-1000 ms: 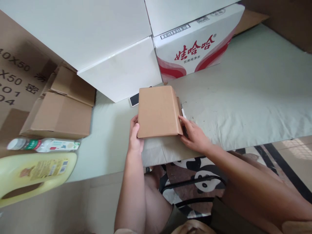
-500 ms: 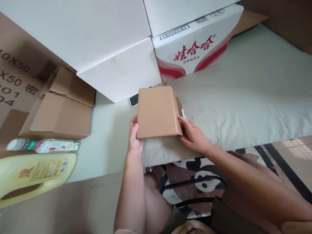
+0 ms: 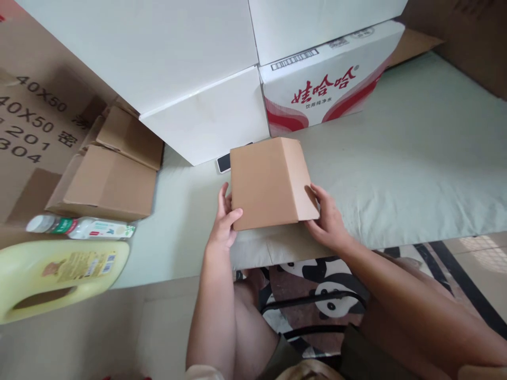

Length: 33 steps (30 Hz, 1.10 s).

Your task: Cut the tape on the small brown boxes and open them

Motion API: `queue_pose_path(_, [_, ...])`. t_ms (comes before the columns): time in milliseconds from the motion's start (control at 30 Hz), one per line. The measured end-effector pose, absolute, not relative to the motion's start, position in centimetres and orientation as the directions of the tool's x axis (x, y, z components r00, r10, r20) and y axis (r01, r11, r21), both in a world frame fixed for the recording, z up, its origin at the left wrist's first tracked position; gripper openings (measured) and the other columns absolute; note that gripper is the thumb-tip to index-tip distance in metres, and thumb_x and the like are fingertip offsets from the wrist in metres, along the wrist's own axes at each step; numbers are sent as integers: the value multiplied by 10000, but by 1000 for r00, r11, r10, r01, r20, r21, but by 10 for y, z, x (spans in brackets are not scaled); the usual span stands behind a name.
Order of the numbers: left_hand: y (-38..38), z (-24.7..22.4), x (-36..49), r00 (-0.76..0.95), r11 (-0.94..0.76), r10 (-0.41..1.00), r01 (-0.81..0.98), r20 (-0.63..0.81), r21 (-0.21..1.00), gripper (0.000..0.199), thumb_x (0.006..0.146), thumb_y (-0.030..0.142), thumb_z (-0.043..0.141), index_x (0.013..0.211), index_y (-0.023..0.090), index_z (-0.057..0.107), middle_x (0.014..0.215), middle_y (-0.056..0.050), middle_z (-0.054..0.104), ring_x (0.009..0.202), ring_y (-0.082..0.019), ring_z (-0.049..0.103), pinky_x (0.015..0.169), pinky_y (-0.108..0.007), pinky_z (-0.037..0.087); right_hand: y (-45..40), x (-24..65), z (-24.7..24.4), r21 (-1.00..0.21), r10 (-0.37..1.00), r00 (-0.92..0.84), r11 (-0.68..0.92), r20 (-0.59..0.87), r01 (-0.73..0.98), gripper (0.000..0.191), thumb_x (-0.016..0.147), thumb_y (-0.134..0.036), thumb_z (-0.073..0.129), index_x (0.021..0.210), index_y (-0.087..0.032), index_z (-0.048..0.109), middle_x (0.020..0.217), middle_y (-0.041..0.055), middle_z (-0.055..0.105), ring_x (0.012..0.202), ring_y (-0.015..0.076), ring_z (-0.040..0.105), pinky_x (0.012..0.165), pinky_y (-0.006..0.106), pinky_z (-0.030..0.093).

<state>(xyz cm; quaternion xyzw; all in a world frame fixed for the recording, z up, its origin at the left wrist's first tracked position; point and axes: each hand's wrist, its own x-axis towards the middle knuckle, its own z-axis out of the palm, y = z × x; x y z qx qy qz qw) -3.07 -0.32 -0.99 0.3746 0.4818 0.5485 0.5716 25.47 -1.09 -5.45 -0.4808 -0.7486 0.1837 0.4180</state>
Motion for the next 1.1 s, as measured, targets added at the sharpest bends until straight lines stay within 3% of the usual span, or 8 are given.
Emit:
queue_pose_path(133, [-1,-8,-38,-149,50,984,-298,-98,953,823,596,331,903,1351,408,583,1396,-31,639,1263,-312,635,991,-448,570,-1,258,-56,-667,908,-162,397,387,631,565,953,-322,492,1501,-195,454,1417,190,620,1306,341,595,1074,542,495])
queue_pose_path(233, [1,-8,-43,-199,36,975,-309,-102,950,686,613,318,872,1261,376,654,1260,-25,697,1129,-274,672,910,-409,584,2,260,-52,-554,941,-128,290,312,781,414,957,-350,508,1317,-199,646,1445,186,606,1359,377,530,1079,555,455])
queue_pose_path(333, [2,-9,-44,-250,19,963,-312,-102,950,634,612,290,849,1220,366,684,1212,-11,713,1056,-242,679,845,-361,582,2,262,-45,-416,970,-87,178,227,892,396,936,-347,557,1285,-226,697,1416,175,630,1344,408,510,1017,535,446])
queue_pose_path(433, [3,-9,-44,-253,23,962,-285,-98,958,606,625,285,825,1212,359,691,1207,-8,718,1042,-235,683,803,-334,573,5,266,-41,-374,985,-99,146,142,916,472,938,-263,505,1388,-222,644,1143,149,742,1087,345,623,883,448,459])
queue_pose_path(600, [6,-10,-39,-286,12,955,-219,-76,976,508,673,333,789,1176,335,717,1240,-15,726,1100,-240,690,834,-325,570,9,272,-36,-490,986,-30,107,162,865,547,927,-200,394,1431,-108,584,1065,184,761,848,289,645,713,385,444])
queue_pose_path(733, [10,-13,-33,-316,10,947,-161,-61,987,496,697,373,771,1185,302,722,1327,-47,709,1202,-277,672,915,-361,567,11,279,-28,-602,996,70,-21,59,799,479,946,-252,370,1324,-144,644,935,157,772,668,257,623,592,351,377])
queue_pose_path(967, [12,-20,-32,-297,15,953,-145,-58,989,502,741,422,751,1229,314,701,1389,-50,687,1280,-298,645,1009,-407,544,12,311,-14,-586,978,188,-207,-94,784,401,942,-418,493,1172,-167,704,831,129,742,663,244,613,574,323,356])
queue_pose_path(1100, [12,-20,-35,-280,45,956,-141,-84,989,543,737,420,771,1266,336,680,1366,-46,700,1255,-300,661,1022,-434,539,6,314,-6,-782,995,21,-86,-93,617,479,965,-467,437,1194,-166,731,689,50,684,585,191,570,563,298,391])
